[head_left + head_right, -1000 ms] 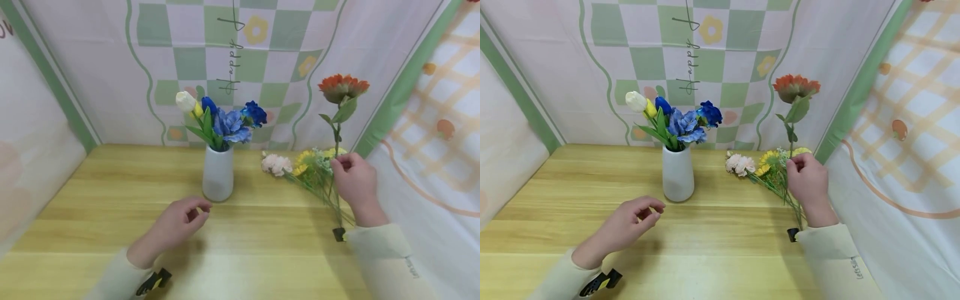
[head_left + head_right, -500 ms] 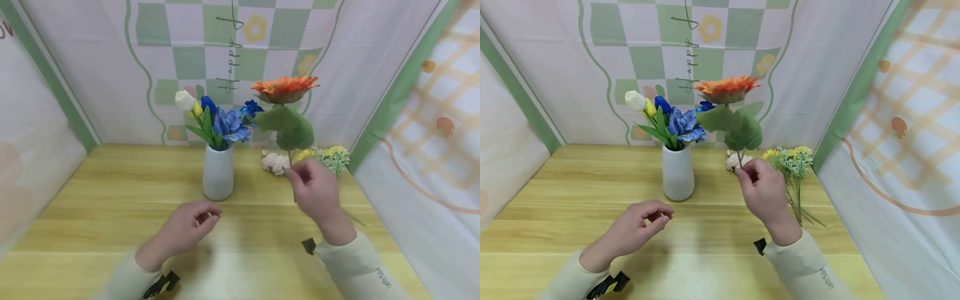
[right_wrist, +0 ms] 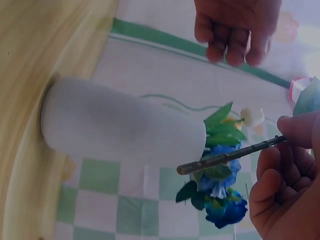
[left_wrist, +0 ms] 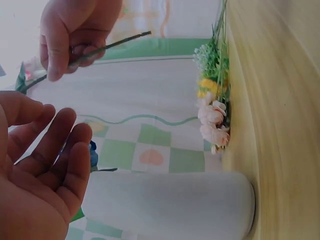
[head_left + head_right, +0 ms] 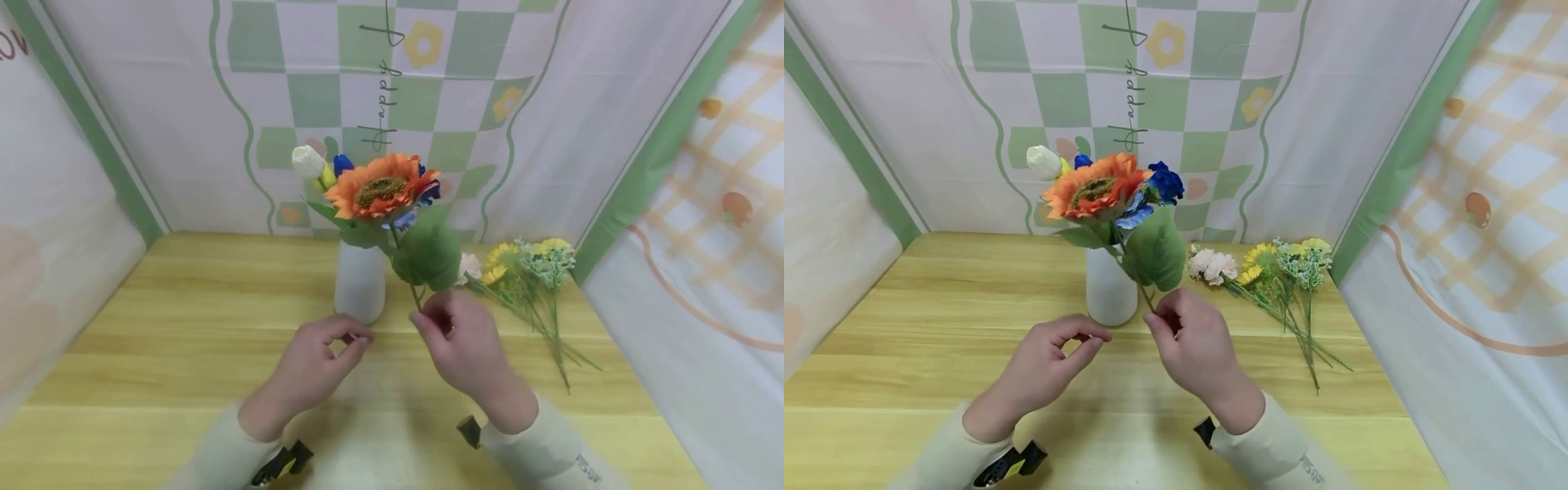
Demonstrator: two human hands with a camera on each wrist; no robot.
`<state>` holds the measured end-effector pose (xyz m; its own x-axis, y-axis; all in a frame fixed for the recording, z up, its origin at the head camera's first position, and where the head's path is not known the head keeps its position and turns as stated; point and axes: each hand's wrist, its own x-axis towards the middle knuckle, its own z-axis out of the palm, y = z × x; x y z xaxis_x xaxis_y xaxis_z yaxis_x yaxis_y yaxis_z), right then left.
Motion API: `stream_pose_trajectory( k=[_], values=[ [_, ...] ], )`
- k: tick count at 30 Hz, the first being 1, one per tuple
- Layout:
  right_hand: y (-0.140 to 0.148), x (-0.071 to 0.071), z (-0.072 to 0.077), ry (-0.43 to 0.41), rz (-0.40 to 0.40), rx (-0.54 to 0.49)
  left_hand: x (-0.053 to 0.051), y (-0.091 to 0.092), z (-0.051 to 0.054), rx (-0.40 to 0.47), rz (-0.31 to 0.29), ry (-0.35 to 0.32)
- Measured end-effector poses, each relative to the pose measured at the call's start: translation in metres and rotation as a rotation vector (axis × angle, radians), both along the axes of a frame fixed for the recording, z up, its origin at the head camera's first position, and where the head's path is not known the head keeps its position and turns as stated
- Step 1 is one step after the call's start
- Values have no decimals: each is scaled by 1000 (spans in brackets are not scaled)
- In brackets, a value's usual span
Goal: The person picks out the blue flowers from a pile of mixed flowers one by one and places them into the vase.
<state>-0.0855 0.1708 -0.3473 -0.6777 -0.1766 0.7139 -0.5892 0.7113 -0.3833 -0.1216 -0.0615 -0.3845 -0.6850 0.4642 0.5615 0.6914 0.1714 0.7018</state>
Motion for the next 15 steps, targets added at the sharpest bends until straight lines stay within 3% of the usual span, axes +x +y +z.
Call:
stream_pose_trajectory(
  k=[5, 10, 15],
  values=[
    [-13, 2, -7, -13, 53, -2, 2, 6, 4, 51, 1, 41],
    [-23, 5, -13, -37, 92, -3, 6, 10, 11, 83, -14, 33],
    [-29, 7, -19, 25, 114, 28, 10, 11, 15, 112, -14, 19]
  ],
)
